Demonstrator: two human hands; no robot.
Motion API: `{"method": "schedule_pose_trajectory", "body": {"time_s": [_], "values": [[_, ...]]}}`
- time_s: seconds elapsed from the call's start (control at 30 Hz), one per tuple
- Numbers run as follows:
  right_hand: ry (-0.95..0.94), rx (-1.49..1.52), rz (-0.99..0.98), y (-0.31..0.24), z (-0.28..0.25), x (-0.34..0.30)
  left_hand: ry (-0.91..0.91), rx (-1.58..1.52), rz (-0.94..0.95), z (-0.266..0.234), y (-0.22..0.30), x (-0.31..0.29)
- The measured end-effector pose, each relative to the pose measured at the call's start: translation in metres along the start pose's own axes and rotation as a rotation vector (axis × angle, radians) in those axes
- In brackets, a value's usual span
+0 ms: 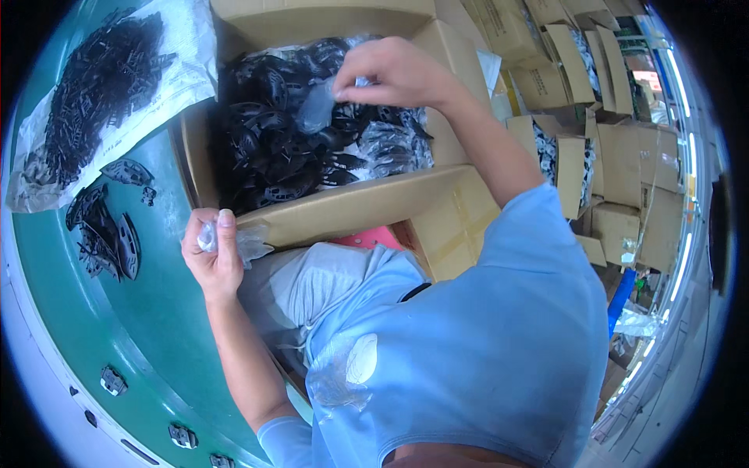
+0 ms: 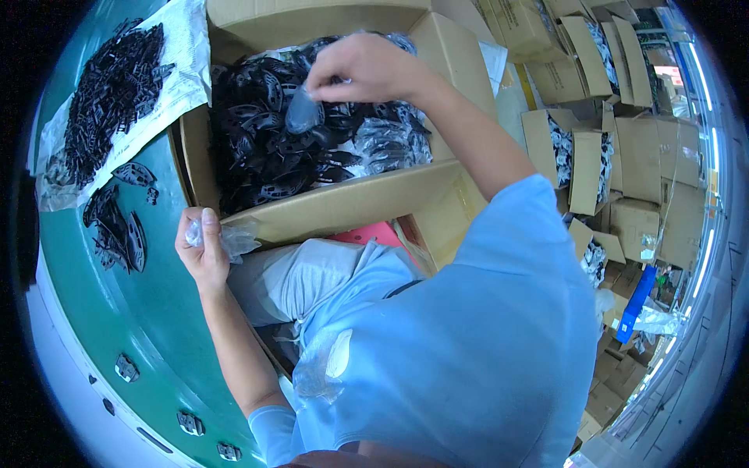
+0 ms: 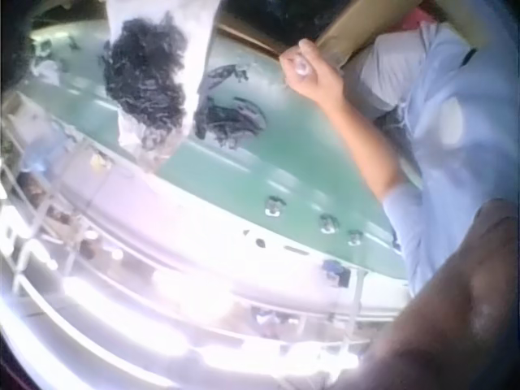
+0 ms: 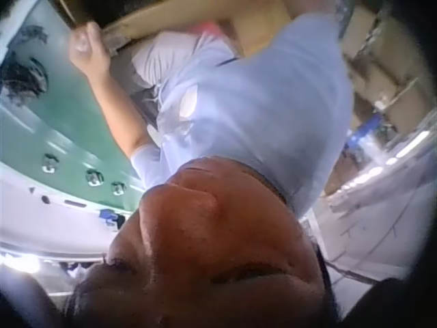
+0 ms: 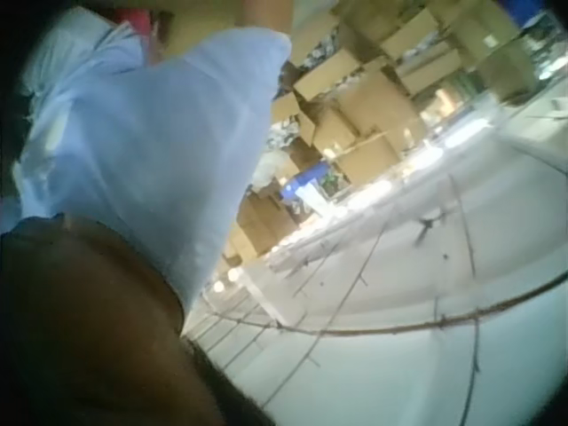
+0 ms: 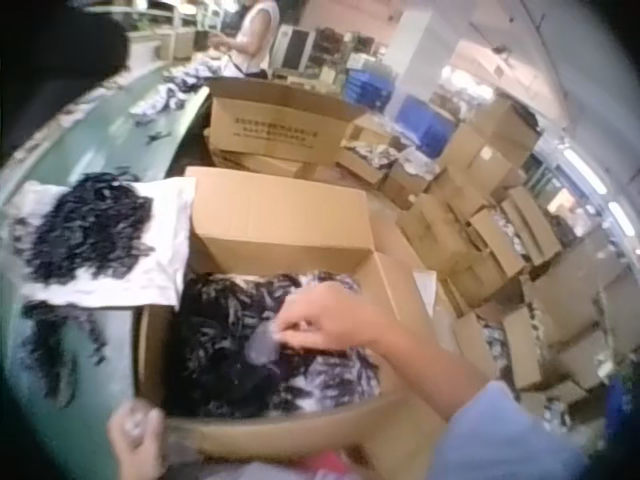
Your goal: The person assembles and organizes computer mouse components and plastic parts by hand at an industrial workstation.
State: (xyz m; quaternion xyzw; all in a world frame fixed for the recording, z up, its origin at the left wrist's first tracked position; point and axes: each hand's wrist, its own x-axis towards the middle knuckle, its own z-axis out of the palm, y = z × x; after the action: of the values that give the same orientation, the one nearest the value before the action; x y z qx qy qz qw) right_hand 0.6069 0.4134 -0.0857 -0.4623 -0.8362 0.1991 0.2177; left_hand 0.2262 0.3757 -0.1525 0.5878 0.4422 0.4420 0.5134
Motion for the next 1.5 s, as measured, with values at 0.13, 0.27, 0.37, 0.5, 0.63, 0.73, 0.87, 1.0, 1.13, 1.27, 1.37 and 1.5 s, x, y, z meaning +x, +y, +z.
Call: {"method": "schedule_pose_trajectory", "body": {"time_s": [0.13,0.27,0.37,0.5,0.63,0.73,0.87,1.0,1.13,1.27,1.37,1.5], "values": [[0.023,0.051,-0.248,-0.03,0.041,0.007,-0.071,0.107,0.165,0.017,0.008,0.006],[0.017,0.588,-0.214,-0.089,0.103,0.018,-0.482,0.474,0.245,0.03,0.0,0.01],[-0.122,0.7,0.143,-0.062,0.092,0.013,-0.486,0.591,0.236,0.022,0.008,0.007],[0.105,-0.122,0.544,0.088,0.095,-0.029,-0.257,0.43,0.236,0.022,0.017,0.013],[0.036,-0.15,0.457,0.089,0.146,-0.048,-0.158,0.321,0.208,0.023,0.013,0.011],[0.003,0.151,0.249,0.036,0.153,-0.029,-0.183,0.322,0.171,0.024,0.013,0.012],[-0.215,0.286,-0.222,0.019,0.156,-0.019,-0.189,0.362,0.245,0.026,0.012,0.011],[0.242,0.022,0.374,0.065,0.107,-0.033,-0.209,0.409,0.264,0.025,0.012,0.009],[0.124,-0.36,0.537,0.136,0.114,-0.066,-0.187,0.408,0.188,0.026,0.011,0.009],[-0.147,-0.093,0.348,0.108,0.132,-0.052,-0.181,0.416,0.177,0.025,0.009,0.006],[-0.241,0.013,0.153,0.085,0.117,-0.039,-0.195,0.43,0.205,0.027,0.011,0.006],[0.019,0.031,0.622,0.141,0.105,-0.04,-0.215,0.443,0.206,0.028,0.014,0.009]]}}
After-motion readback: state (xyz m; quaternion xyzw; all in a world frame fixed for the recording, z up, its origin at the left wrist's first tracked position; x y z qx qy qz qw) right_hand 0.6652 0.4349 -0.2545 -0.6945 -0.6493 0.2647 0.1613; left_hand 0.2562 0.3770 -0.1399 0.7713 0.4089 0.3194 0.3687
